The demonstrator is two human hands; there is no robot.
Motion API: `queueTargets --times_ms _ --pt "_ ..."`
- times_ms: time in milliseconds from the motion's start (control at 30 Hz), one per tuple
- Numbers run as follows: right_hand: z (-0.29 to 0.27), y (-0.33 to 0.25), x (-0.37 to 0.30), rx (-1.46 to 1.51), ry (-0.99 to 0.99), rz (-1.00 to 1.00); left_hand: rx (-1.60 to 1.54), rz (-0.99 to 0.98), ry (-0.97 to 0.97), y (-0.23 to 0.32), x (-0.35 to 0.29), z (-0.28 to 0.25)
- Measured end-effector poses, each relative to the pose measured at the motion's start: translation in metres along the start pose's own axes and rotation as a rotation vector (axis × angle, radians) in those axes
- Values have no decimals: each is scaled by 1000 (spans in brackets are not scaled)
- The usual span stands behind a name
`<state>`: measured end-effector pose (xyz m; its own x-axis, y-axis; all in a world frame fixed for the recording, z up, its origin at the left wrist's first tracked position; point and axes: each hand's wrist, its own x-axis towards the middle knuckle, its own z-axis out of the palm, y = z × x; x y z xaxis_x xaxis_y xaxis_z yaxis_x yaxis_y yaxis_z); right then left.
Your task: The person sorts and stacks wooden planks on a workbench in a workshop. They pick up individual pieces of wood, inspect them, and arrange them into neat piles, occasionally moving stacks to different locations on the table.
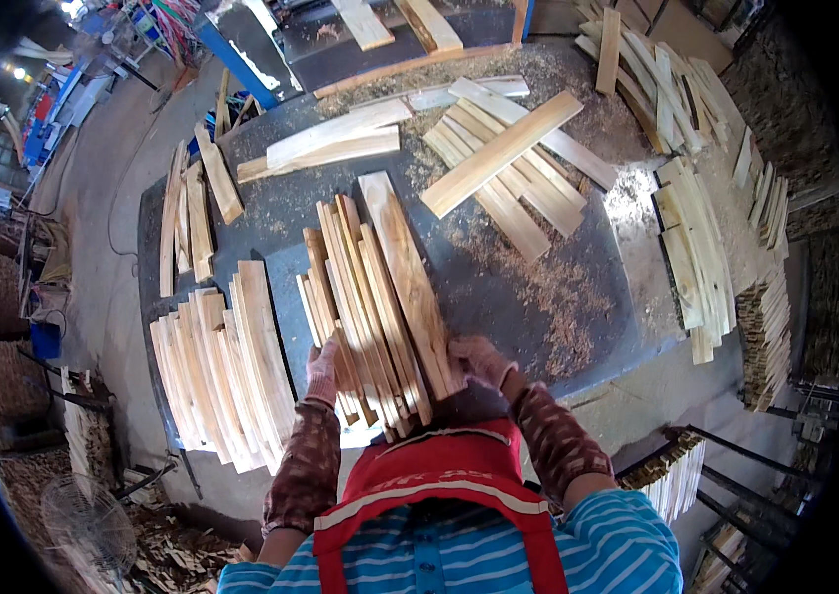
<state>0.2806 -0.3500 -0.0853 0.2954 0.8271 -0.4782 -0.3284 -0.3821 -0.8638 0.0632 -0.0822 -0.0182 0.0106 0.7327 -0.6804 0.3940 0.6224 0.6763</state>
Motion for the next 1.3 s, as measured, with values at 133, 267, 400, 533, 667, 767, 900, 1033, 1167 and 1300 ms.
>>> queueTargets --times_ms 133,267,400,533,667,767,900,1033,1167,1300 --pt "57 -59 -38 43 153 289 -119 69 -237 -23 -10 -5" --pt "27 -16 -51 -962 -174 15 -125 147 -246 -36 -38 14" --pt "9 -2 -84 -1199 -522 127 -136 138 -133 -48 -43 25" --pt "-16 -46 -41 -1065 -30 64 -213 45 -26 -49 -30 34" --pt "-67 -238 57 -956 516 -216 -101 66 108 -29 -2 44" --pt "-109 -360 132 -1054 926 -793 29 310 60 16 40 49" --pt "-151 -482 217 -1133 976 -572 82 644 -75 203 11 138" --pt "-150 -502 238 -1178 898 -172 -67 610 -535 341 -27 230" --pt "-133 -495 239 -1164 854 -202 -524 312 -972 361 4 283" --pt "-137 -487 215 -1167 811 -124 -598 133 -888 329 -12 288"
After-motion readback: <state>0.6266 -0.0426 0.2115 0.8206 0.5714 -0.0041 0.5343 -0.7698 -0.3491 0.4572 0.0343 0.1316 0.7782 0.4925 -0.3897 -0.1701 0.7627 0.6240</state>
